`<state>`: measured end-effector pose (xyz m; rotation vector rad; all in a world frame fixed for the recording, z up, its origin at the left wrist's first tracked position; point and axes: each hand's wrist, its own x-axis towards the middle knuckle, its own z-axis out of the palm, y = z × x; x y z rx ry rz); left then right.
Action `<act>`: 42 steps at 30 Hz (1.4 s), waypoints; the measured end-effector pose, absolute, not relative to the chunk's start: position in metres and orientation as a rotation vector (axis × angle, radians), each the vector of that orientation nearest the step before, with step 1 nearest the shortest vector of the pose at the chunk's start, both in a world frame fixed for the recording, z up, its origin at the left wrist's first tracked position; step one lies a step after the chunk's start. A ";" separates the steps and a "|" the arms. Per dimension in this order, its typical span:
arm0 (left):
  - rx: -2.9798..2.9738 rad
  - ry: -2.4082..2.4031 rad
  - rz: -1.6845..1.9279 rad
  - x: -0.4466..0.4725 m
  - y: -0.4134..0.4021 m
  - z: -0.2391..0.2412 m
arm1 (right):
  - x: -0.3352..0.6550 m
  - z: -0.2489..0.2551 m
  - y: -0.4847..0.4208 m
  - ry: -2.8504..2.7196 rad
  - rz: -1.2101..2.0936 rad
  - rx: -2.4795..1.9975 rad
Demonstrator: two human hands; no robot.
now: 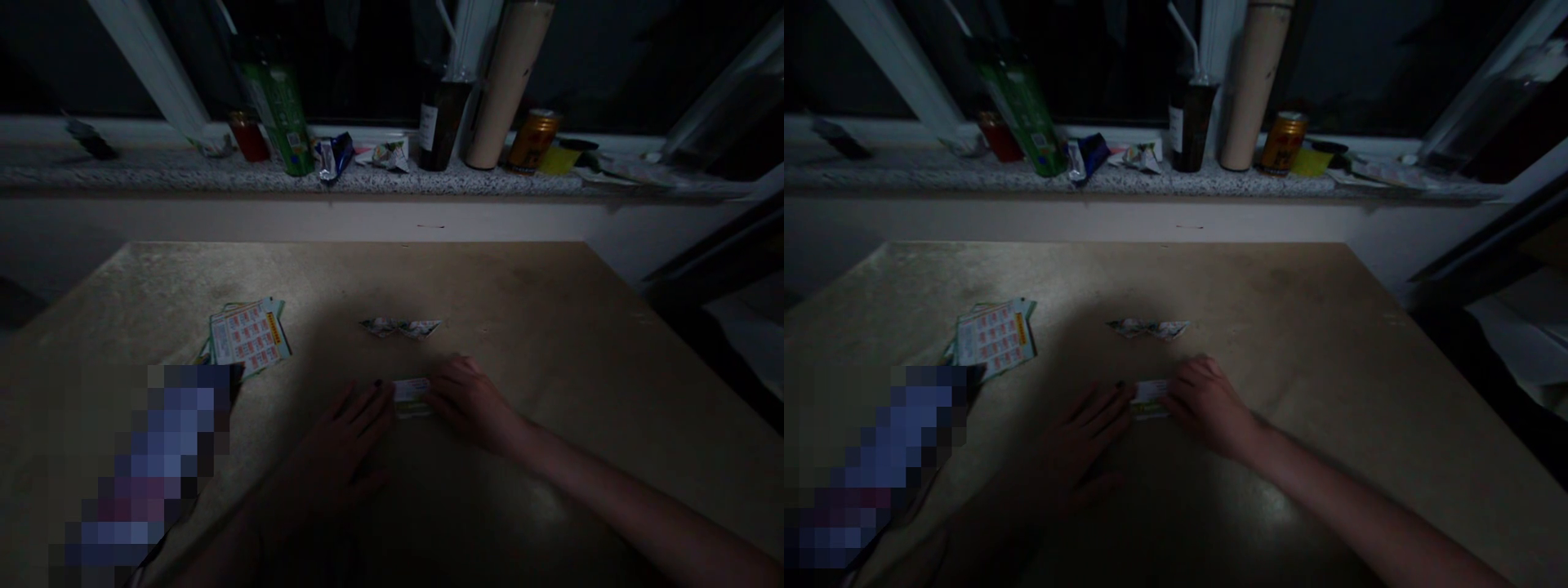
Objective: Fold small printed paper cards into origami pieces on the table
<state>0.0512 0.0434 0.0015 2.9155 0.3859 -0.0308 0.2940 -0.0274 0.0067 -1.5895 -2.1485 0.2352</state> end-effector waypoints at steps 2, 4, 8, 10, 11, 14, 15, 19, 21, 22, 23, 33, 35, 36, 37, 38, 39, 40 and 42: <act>2.899 0.388 -0.016 0.051 0.043 0.002 | 0.293 0.004 -0.022 -2.136 0.203 -1.639; 2.870 0.429 0.022 0.050 0.043 0.003 | 0.292 0.002 -0.017 -2.125 0.176 -1.670; 2.825 0.504 0.052 0.051 0.041 0.003 | 0.289 -0.002 -0.013 -2.113 0.154 -1.719; 2.832 0.464 0.037 0.052 0.041 0.003 | 0.288 -0.003 -0.011 -2.112 0.138 -1.745; 2.840 0.444 0.028 0.052 0.041 0.003 | 0.287 -0.004 -0.010 -2.113 0.124 -1.756; 2.858 0.419 0.032 0.055 0.041 0.002 | 0.286 -0.007 -0.010 -2.119 0.084 -1.782; 2.859 0.429 0.044 0.056 0.040 0.001 | 0.286 -0.008 -0.010 -2.119 0.071 -1.787; 2.873 0.461 0.062 0.058 0.036 -0.002 | 0.285 -0.011 -0.010 -2.130 0.020 -1.809; 2.881 0.465 0.064 0.058 0.035 -0.004 | 0.284 -0.013 -0.010 -2.139 -0.004 -1.822; 2.880 0.466 0.067 0.059 0.035 -0.005 | 0.284 -0.014 -0.010 -2.140 -0.014 -1.827; 2.877 0.469 0.072 0.059 0.035 -0.005 | 0.284 -0.015 -0.010 -2.142 -0.018 -1.830; 2.833 0.500 0.118 0.059 0.035 -0.004 | 0.282 -0.013 -0.010 -2.135 -0.011 -1.873; 2.817 0.497 0.141 0.059 0.035 -0.006 | 0.281 -0.012 -0.010 -2.131 -0.008 -1.874; 2.813 0.492 0.142 0.059 0.034 -0.007 | 0.281 -0.012 -0.009 -2.127 -0.010 -1.873; 2.811 0.483 0.128 0.059 0.034 -0.007 | 0.281 -0.012 -0.009 -2.124 -0.013 -1.869; 2.809 0.474 0.111 0.059 0.033 -0.007 | 0.281 -0.013 -0.008 -2.123 -0.012 -1.865; 2.808 0.467 0.090 0.060 0.031 -0.007 | 0.281 -0.013 -0.008 -2.120 -0.013 -1.861; 2.809 0.466 0.067 0.061 0.030 -0.006 | 0.281 -0.013 -0.008 -2.118 -0.013 -1.858; 2.819 0.472 0.039 0.064 0.028 -0.004 | 0.282 -0.015 -0.007 -2.112 -0.017 -1.852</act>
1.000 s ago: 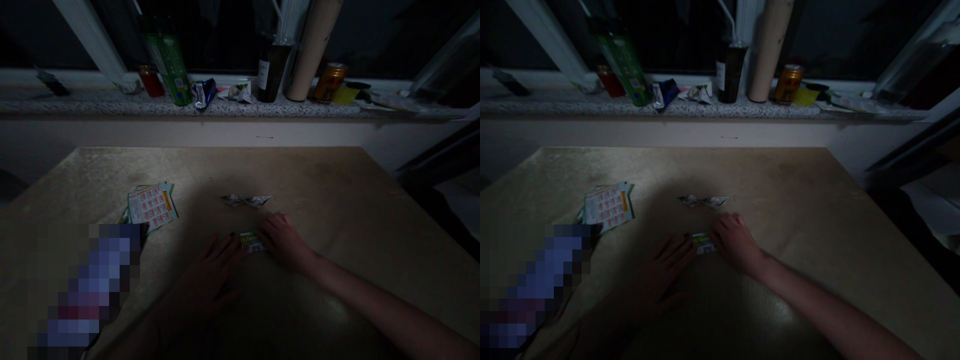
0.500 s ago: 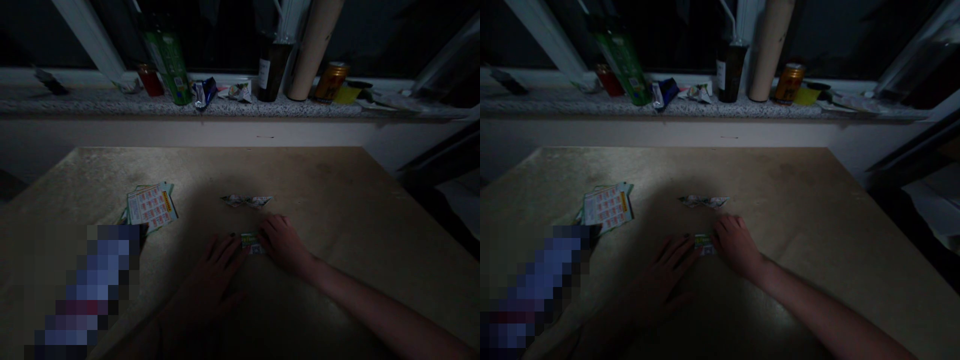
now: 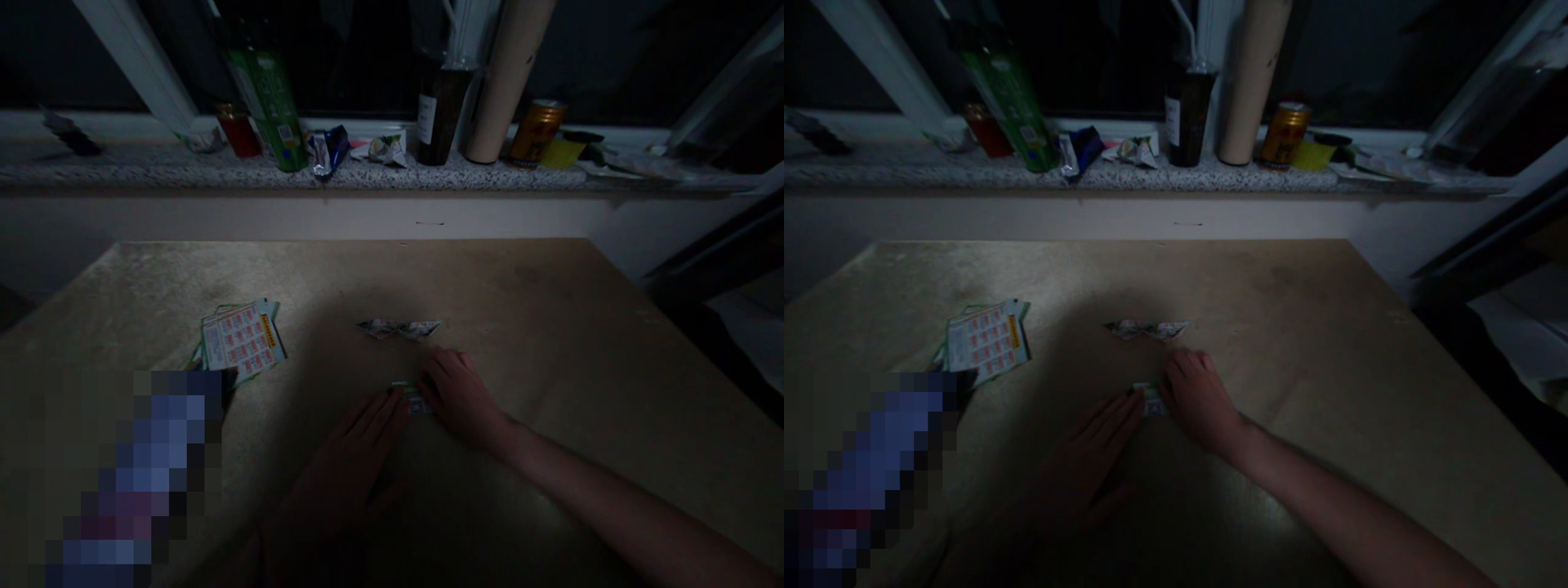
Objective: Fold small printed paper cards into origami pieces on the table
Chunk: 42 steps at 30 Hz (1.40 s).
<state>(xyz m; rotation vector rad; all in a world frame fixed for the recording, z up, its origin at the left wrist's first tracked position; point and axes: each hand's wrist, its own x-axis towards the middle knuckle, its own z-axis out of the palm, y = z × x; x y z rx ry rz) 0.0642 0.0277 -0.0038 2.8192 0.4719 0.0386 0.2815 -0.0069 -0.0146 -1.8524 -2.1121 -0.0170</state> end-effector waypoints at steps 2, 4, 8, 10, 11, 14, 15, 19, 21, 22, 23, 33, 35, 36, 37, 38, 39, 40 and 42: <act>2.834 0.476 0.028 0.067 0.026 -0.002 | 0.282 -0.016 -0.006 -2.109 -0.022 -1.849; 2.843 0.462 0.023 0.069 0.025 -0.001 | 0.282 -0.016 -0.006 -2.109 -0.025 -1.847; 2.830 0.424 0.026 0.072 0.024 -0.001 | 0.283 -0.016 -0.006 -2.112 -0.014 -1.844; 2.819 0.426 0.014 0.073 0.023 -0.001 | 0.283 -0.016 -0.006 -2.110 -0.001 -1.844; 2.816 0.433 0.003 0.074 0.023 -0.001 | 0.283 -0.016 -0.006 -2.106 0.003 -1.844; 2.822 0.443 -0.007 0.075 0.022 0.000 | 0.283 -0.015 -0.006 -2.097 0.010 -1.841; 2.823 0.443 -0.005 0.075 0.022 0.000 | 0.283 -0.015 -0.006 -2.095 0.012 -1.839; 2.811 0.461 0.009 0.075 0.023 -0.001 | 0.283 -0.013 -0.006 -2.096 0.018 -1.826; 2.809 0.463 0.008 0.076 0.023 0.000 | 0.283 -0.013 -0.006 -2.095 0.017 -1.824; 2.809 0.465 0.007 0.076 0.023 0.001 | 0.283 -0.014 -0.006 -2.092 0.016 -1.828; 2.809 0.466 0.003 0.077 0.023 0.002 | 0.283 -0.014 -0.006 -2.090 0.017 -1.829; 2.780 0.480 0.016 0.078 0.023 0.002 | 0.283 -0.016 -0.005 -2.113 0.007 -1.836; 2.775 0.486 0.006 0.078 0.023 0.002 | 0.284 -0.016 -0.005 -2.114 0.003 -1.838; 2.774 0.489 0.008 0.078 0.023 0.003 | 0.284 -0.016 -0.005 -2.115 0.005 -1.840; 2.773 0.490 0.008 0.078 0.023 0.003 | 0.283 -0.016 -0.005 -2.115 0.008 -1.840; 2.773 0.490 0.007 0.078 0.024 0.003 | 0.283 -0.016 -0.005 -2.114 0.009 -1.839; 2.775 0.489 0.010 0.078 0.024 0.003 | 0.283 -0.016 -0.005 -2.112 0.009 -1.838; 2.779 0.487 0.015 0.078 0.024 0.003 | 0.283 -0.016 -0.005 -2.112 0.007 -1.835; 2.790 0.483 0.015 0.077 0.024 0.002 | 0.283 -0.016 -0.005 -2.113 -0.003 -1.834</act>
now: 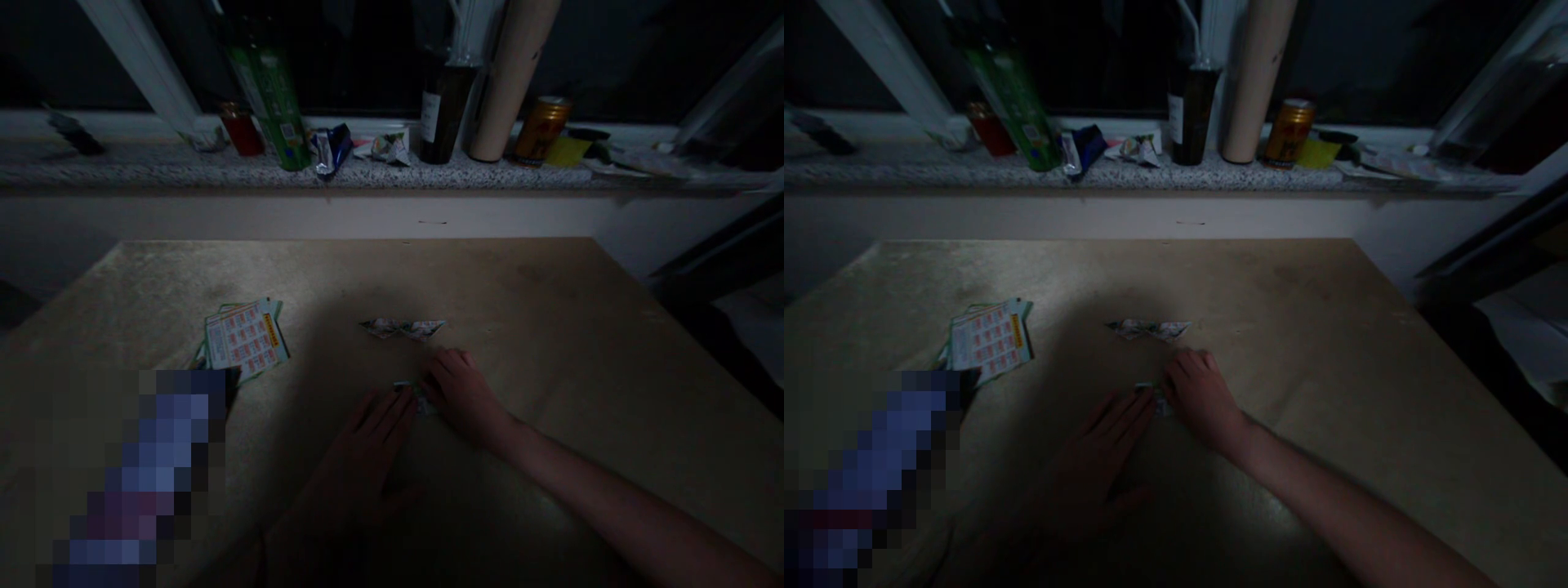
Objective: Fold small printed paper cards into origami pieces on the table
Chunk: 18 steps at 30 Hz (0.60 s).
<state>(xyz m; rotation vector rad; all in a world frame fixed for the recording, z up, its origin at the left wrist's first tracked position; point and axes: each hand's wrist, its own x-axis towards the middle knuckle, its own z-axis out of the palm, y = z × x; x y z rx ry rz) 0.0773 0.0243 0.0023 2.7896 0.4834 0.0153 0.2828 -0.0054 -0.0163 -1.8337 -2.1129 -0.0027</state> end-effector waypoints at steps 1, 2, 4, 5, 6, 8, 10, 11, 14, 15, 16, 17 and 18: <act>2.794 0.486 0.015 0.077 0.024 0.002 | 0.283 -0.017 -0.005 -2.115 -0.008 -1.830; 2.796 0.490 0.016 0.077 0.024 0.002 | 0.283 -0.017 -0.005 -2.116 -0.010 -1.827; 2.793 0.491 0.012 0.077 0.024 0.001 | 0.283 -0.017 -0.005 -2.118 -0.009 -1.820; 2.790 0.489 0.018 0.077 0.024 0.001 | 0.283 -0.017 -0.005 -2.120 -0.006 -1.821; 2.787 0.487 0.022 0.077 0.024 0.001 | 0.283 -0.017 -0.005 -2.125 -0.003 -1.822; 2.784 0.481 0.018 0.078 0.025 0.002 | 0.283 -0.017 -0.005 -2.135 0.004 -1.822; 2.782 0.480 0.006 0.078 0.025 0.002 | 0.283 -0.017 -0.005 -2.137 0.002 -1.822; 2.780 0.483 -0.001 0.078 0.026 0.003 | 0.283 -0.017 -0.005 -2.132 -0.003 -1.823; 2.772 0.483 0.001 0.078 0.026 0.003 | 0.283 -0.018 -0.005 -2.121 -0.011 -1.822; 2.769 0.483 0.002 0.078 0.025 0.003 | 0.283 -0.018 -0.005 -2.120 -0.008 -1.819; 2.767 0.482 0.003 0.078 0.025 0.003 | 0.284 -0.018 -0.006 -2.120 -0.005 -1.816; 2.766 0.483 0.003 0.078 0.025 0.003 | 0.284 -0.019 -0.006 -2.120 -0.003 -1.814; 2.766 0.485 0.003 0.078 0.025 0.003 | 0.284 -0.019 -0.006 -2.121 -0.003 -1.814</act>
